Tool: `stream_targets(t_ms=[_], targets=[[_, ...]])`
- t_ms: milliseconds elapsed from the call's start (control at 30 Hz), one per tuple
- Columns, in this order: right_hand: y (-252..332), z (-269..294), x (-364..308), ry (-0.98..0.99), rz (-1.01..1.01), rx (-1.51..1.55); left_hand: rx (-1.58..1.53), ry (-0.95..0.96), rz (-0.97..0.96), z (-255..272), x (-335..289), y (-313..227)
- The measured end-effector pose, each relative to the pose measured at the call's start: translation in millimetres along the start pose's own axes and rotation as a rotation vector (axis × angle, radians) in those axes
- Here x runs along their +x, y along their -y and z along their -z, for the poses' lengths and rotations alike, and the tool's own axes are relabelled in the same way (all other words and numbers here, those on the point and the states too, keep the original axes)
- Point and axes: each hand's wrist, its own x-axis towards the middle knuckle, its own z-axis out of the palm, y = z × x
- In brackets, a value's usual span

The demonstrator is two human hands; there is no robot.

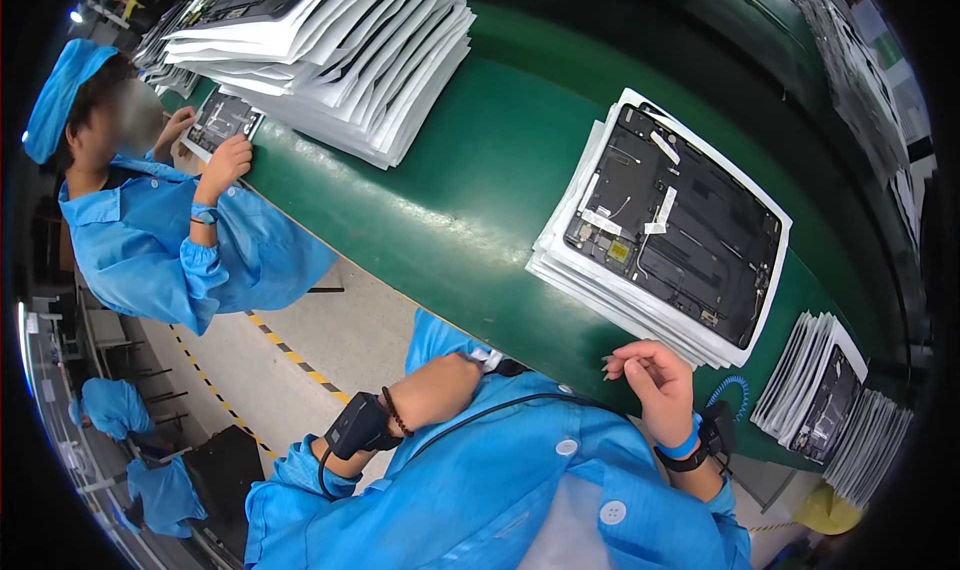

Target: Assembling internal electronic components into tablet frames on an assembly line and cleaning surfaces with a cloth.

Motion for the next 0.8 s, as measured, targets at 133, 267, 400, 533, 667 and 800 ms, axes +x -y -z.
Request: stream_targets(t_ms=[133,267,400,533,667,800], targets=[[-1,-4,1,0.014,0.003,0.011,0.043,0.121,0.036,-15,22,18],[-2,-7,2,0.033,-0.010,-0.016,-0.159,-0.248,-0.065,-20,30,12],[-3,-7,4,0.035,-0.015,-0.058,-0.096,-0.278,0.036,-37,37,31],[-1,-7,7,0.044,0.005,-0.083,0.093,-0.415,-0.082,-31,50,38],[-6,-6,2,-0.004,0.003,-0.153,-0.198,-0.540,-0.161,-37,40,41],[-4,-5,-1,0.011,0.053,-0.227,-0.924,-0.073,-0.190,-7,20,40]])
